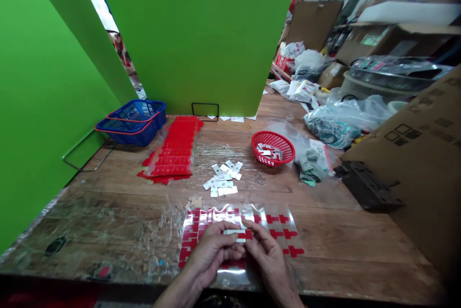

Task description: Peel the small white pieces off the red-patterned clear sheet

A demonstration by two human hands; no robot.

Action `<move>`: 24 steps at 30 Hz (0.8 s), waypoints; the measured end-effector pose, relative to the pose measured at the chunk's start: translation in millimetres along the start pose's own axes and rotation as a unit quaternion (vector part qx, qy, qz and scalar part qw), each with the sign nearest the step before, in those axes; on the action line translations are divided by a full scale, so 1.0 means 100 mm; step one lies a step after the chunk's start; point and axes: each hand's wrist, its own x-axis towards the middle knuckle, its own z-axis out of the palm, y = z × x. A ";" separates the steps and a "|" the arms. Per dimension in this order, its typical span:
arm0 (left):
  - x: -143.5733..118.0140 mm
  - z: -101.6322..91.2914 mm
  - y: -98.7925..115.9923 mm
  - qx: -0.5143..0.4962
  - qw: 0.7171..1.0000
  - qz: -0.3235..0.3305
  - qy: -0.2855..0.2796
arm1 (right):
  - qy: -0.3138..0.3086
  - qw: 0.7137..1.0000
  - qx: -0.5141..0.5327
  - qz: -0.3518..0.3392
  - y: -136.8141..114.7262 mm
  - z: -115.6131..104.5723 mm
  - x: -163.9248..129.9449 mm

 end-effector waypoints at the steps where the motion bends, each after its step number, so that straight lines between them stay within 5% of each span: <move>1: 0.00 0.01 0.01 0.006 1.000 0.011 0.005 | 0.004 1.000 0.001 0.000 -0.01 0.01 0.00; 11: 0.03 -0.02 -0.04 0.084 0.996 0.038 0.018 | -0.011 0.995 -0.099 -0.006 -0.17 0.04 -0.01; 16: 0.04 -0.02 0.00 0.079 0.996 0.023 0.021 | -0.072 0.996 -0.039 0.028 -0.26 0.00 0.02; 24: 0.21 -0.13 -0.09 0.041 0.997 0.058 0.022 | -0.056 0.995 -0.069 0.044 -0.26 -0.22 0.36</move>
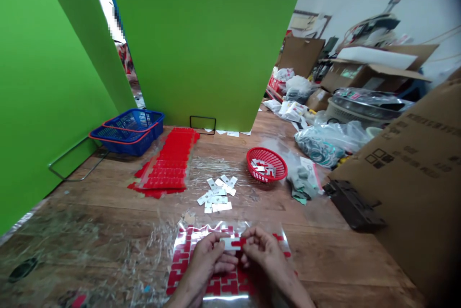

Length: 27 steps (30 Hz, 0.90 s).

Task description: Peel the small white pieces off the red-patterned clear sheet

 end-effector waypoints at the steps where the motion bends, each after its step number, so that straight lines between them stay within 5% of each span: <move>1: 0.02 -0.02 -0.02 0.001 1.000 0.008 0.006 | 0.010 1.000 -0.010 -0.008 -0.08 -0.07 0.07; 9: 0.08 -0.12 -0.12 0.024 0.999 0.039 0.002 | 0.180 0.966 0.068 -0.173 -0.83 -0.45 0.72; 14: 0.11 -0.13 -0.15 0.029 0.999 0.038 0.003 | 0.172 0.968 -0.071 -0.169 -0.50 -0.17 1.00; 19: 0.12 -0.15 -0.18 0.028 0.999 0.038 -0.002 | 0.112 0.939 -0.253 -0.205 -0.20 0.16 1.01; 27: 0.11 -0.14 -0.17 0.026 0.999 0.039 0.009 | 0.096 0.892 -0.384 -0.219 -0.13 0.20 0.92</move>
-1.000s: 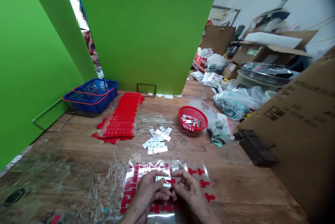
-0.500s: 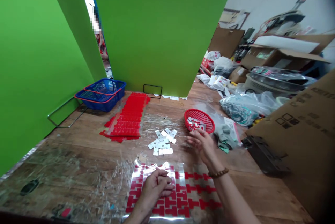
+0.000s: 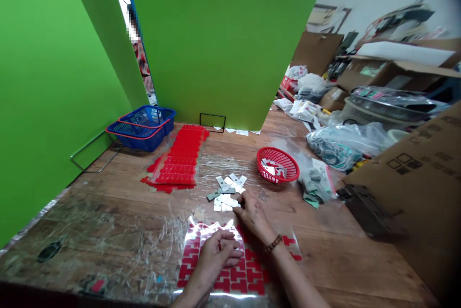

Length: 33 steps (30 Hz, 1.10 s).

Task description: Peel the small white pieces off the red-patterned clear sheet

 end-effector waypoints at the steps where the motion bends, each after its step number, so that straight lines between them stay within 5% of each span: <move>1: 0.00 0.00 0.00 0.000 1.000 0.000 -0.001 | -0.001 1.000 -0.005 -0.003 0.01 0.01 -0.01; 22: 0.04 -0.02 -0.03 0.017 1.000 0.006 -0.004 | -0.037 0.994 -0.066 -0.084 -0.06 0.05 0.10; 33: 0.05 -0.03 -0.05 0.019 1.000 0.013 -0.006 | -0.028 0.993 -0.092 -0.067 -0.05 0.13 0.20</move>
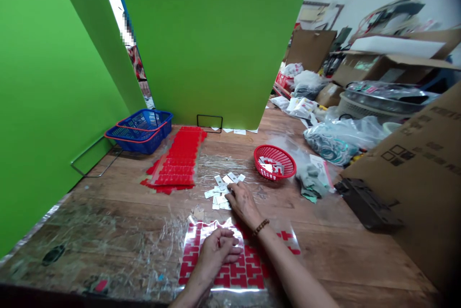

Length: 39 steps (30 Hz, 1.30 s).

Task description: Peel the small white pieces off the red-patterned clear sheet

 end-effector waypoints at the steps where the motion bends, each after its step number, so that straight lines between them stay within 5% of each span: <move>1: 0.00 0.00 0.00 0.002 1.000 -0.001 0.001 | 0.002 1.000 0.000 0.003 0.00 0.01 0.02; 12: 0.00 0.00 0.01 -0.006 1.000 -0.006 0.006 | 0.013 0.997 0.071 0.022 0.04 -0.08 -0.07; 17: -0.07 0.07 0.10 -0.026 0.999 -0.015 0.012 | 0.063 0.994 0.081 0.026 -0.13 -0.30 -0.47; 22: -0.22 0.32 0.28 -0.103 0.993 0.059 0.012 | 0.106 0.992 0.059 -0.021 -0.41 -0.28 -0.94; 28: -0.28 0.40 0.36 -0.109 0.991 0.068 0.029 | 0.068 0.986 0.148 -0.045 -0.60 -0.25 -1.21; 34: -0.30 0.33 0.35 -0.013 1.000 0.009 -0.015 | 0.109 0.936 0.308 0.133 -0.41 -0.37 -1.25; 39: -0.33 0.35 0.31 0.112 0.991 0.005 -0.076 | 0.031 0.862 0.460 0.211 -0.25 -0.40 -1.35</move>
